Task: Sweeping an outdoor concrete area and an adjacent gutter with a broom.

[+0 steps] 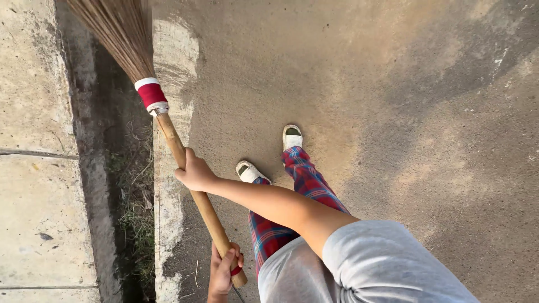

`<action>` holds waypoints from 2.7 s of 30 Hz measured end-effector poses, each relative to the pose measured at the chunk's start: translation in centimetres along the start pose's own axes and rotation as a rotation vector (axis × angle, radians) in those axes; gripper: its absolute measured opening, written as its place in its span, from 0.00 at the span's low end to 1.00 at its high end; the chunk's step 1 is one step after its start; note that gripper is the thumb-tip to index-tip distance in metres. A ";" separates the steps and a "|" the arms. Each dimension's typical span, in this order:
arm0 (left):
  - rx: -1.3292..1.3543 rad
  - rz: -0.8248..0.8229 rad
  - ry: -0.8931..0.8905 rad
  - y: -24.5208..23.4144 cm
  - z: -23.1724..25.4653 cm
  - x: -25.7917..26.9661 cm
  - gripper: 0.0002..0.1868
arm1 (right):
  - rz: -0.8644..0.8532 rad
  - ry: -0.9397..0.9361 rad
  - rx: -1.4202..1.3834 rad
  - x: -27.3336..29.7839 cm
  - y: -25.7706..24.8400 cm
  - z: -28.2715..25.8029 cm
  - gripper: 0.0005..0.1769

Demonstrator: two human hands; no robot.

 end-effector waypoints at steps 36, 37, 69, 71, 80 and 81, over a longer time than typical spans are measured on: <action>-0.168 -0.020 -0.138 11.7 0.2 -2.6 0.26 | 0.134 0.092 -0.172 -1.5 -14.2 4.1 0.29; -0.162 -0.016 -0.129 12.0 0.6 -2.5 0.26 | 0.126 0.085 -0.167 -0.1 -15.5 5.2 0.29; -0.046 -0.010 0.138 23.6 13.1 -11.0 0.25 | -0.014 -0.010 0.062 -15.2 -19.2 -11.4 0.26; -0.129 -0.032 0.096 22.1 12.7 -8.5 0.26 | 0.044 0.025 -0.001 -11.8 -20.4 -9.6 0.26; -0.292 -0.282 -0.304 17.2 7.5 -5.5 0.29 | 0.458 0.455 -0.406 -1.2 -24.1 12.1 0.20; -0.296 -0.310 -0.358 16.8 7.5 -5.6 0.29 | 0.463 0.549 -0.407 -0.9 -23.2 14.4 0.19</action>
Point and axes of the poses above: each hand's wrist, its own x-axis away from the middle knuckle, its own y-axis out of the palm, z = x × y, the point moved 6 cm from there along -x, towards the middle knuckle, and after that the axes turned 4 degrees about z, right-handed, at the moved point
